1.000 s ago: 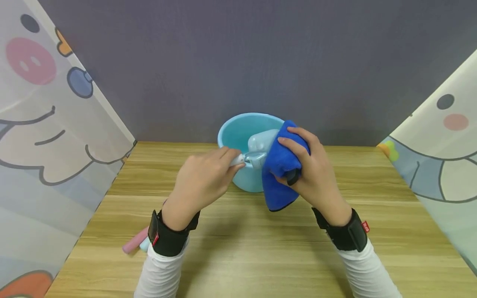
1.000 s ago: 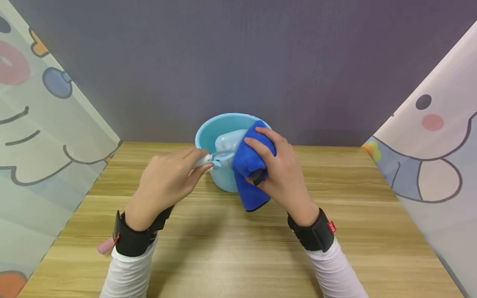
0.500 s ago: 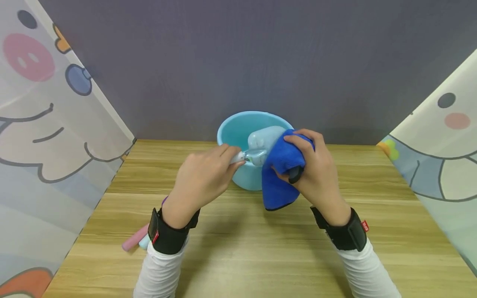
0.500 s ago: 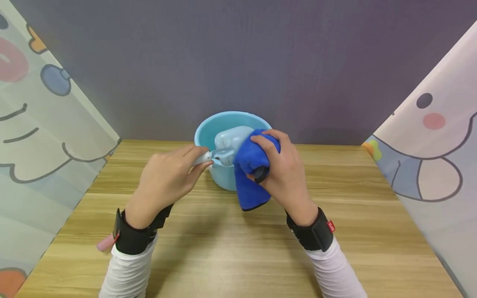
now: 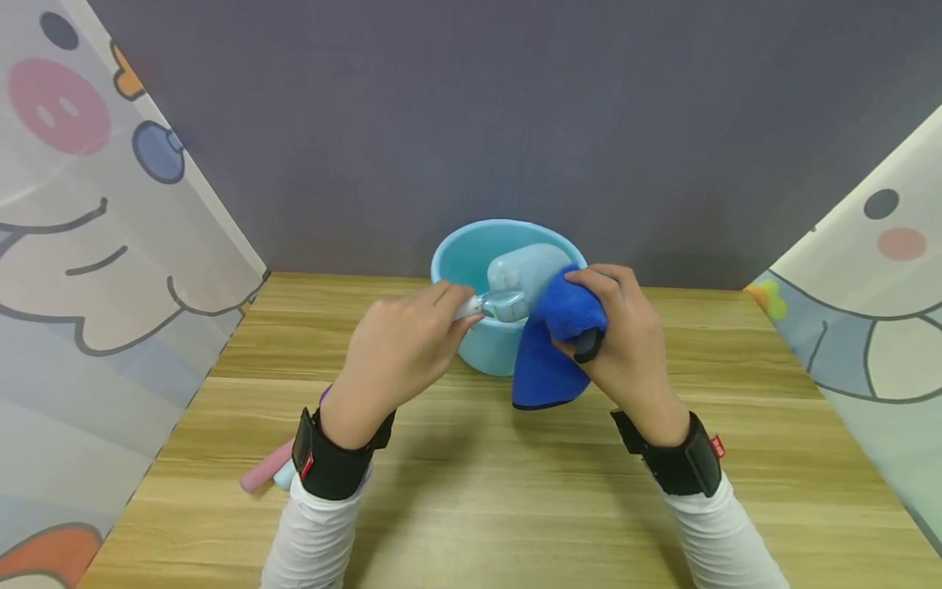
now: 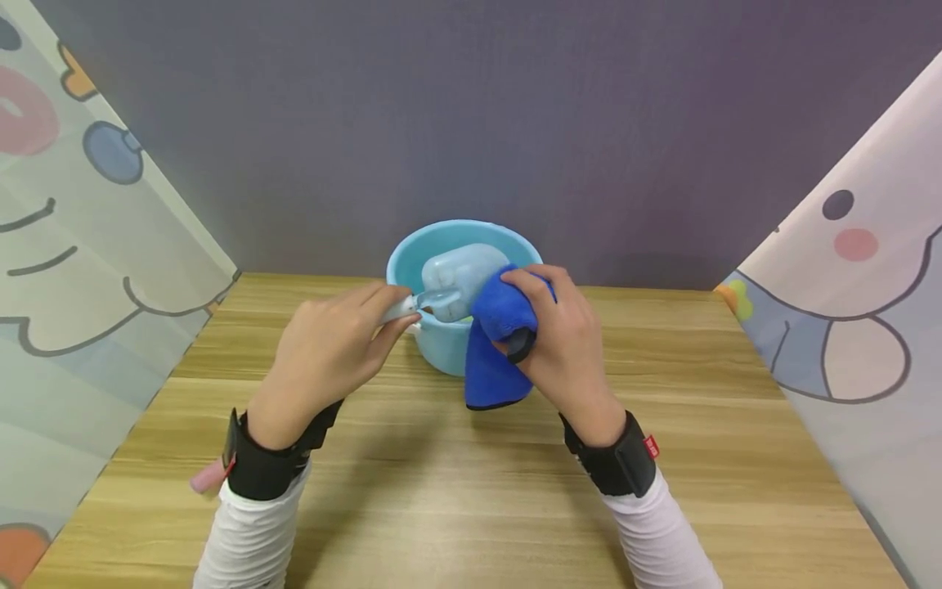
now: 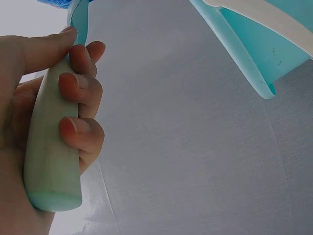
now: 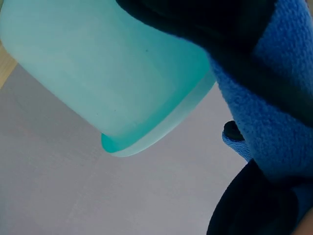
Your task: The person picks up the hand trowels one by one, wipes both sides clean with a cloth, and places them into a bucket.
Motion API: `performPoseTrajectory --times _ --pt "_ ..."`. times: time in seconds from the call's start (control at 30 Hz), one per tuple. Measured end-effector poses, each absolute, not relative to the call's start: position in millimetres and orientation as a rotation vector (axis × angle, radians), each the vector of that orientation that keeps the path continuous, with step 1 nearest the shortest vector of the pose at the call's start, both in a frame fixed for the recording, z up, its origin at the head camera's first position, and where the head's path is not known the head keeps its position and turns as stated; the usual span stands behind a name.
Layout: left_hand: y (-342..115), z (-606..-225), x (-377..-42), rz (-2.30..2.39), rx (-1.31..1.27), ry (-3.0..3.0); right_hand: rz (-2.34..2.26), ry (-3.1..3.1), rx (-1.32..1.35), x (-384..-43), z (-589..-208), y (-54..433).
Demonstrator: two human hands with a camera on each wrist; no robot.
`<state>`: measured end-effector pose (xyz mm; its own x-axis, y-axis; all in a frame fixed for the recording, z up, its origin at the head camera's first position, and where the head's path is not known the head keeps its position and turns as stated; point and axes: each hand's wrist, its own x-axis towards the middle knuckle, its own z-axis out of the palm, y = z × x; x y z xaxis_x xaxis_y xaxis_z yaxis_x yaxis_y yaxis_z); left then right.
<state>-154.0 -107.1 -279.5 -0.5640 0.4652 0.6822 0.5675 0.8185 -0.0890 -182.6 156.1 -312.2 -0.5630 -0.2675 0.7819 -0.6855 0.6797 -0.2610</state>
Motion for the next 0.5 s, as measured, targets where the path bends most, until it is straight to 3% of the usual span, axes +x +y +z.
performPoseTrajectory --times 0.5 --pt "-106.1 -280.9 -154.2 -0.199 -0.756 -2.293 0.728 -2.091 0.769 -185.4 -313.1 161.8"
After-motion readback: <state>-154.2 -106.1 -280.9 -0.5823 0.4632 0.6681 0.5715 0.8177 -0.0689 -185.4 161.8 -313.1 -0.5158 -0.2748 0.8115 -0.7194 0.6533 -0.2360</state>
